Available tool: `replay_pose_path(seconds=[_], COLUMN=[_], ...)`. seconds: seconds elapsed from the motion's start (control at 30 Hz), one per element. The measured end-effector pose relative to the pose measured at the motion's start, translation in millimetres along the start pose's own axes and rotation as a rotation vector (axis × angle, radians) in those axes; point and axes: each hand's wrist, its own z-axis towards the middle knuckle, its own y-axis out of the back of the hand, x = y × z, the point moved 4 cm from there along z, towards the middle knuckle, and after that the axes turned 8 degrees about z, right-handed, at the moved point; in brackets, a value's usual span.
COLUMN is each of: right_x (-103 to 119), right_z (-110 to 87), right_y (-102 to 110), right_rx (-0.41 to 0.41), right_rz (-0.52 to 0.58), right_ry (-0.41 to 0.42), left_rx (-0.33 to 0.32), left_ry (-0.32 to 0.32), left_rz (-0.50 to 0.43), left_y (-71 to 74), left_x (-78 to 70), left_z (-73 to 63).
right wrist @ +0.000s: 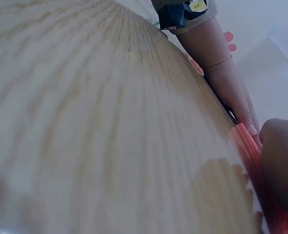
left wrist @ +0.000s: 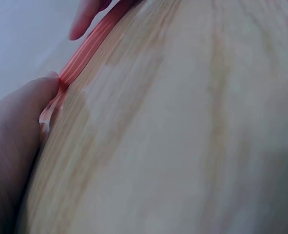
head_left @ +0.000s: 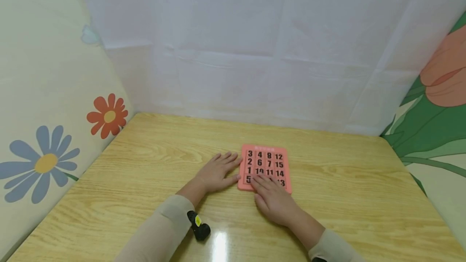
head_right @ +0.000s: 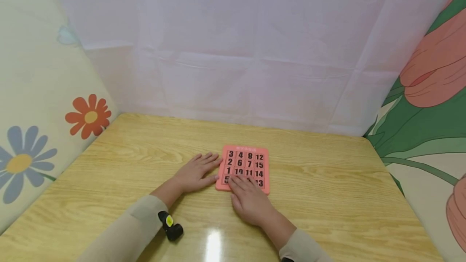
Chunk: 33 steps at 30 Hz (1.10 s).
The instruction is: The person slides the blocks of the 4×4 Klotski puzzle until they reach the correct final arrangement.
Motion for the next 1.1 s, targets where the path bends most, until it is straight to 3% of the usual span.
replay_pose_path(seconds=[0.37,0.6,1.1], right_x=[-13.6,-24.1,-25.7], right_z=[-14.7,-24.1,-24.4], right_y=[8.1,10.7,7.5], right_rx=[-0.055,-0.061,-0.064], right_rz=[-0.029,-0.008,-0.005], right_ry=[-0.015,-0.07,-0.075], left_rx=[0.005,0.005,0.006], left_ry=[0.004,-0.007,-0.006], left_rz=[0.006,0.0,0.003], left_y=[-1.0,-2.9,-4.4], left_x=[1.8,2.4,2.6], left_z=[1.1,1.4,1.6])
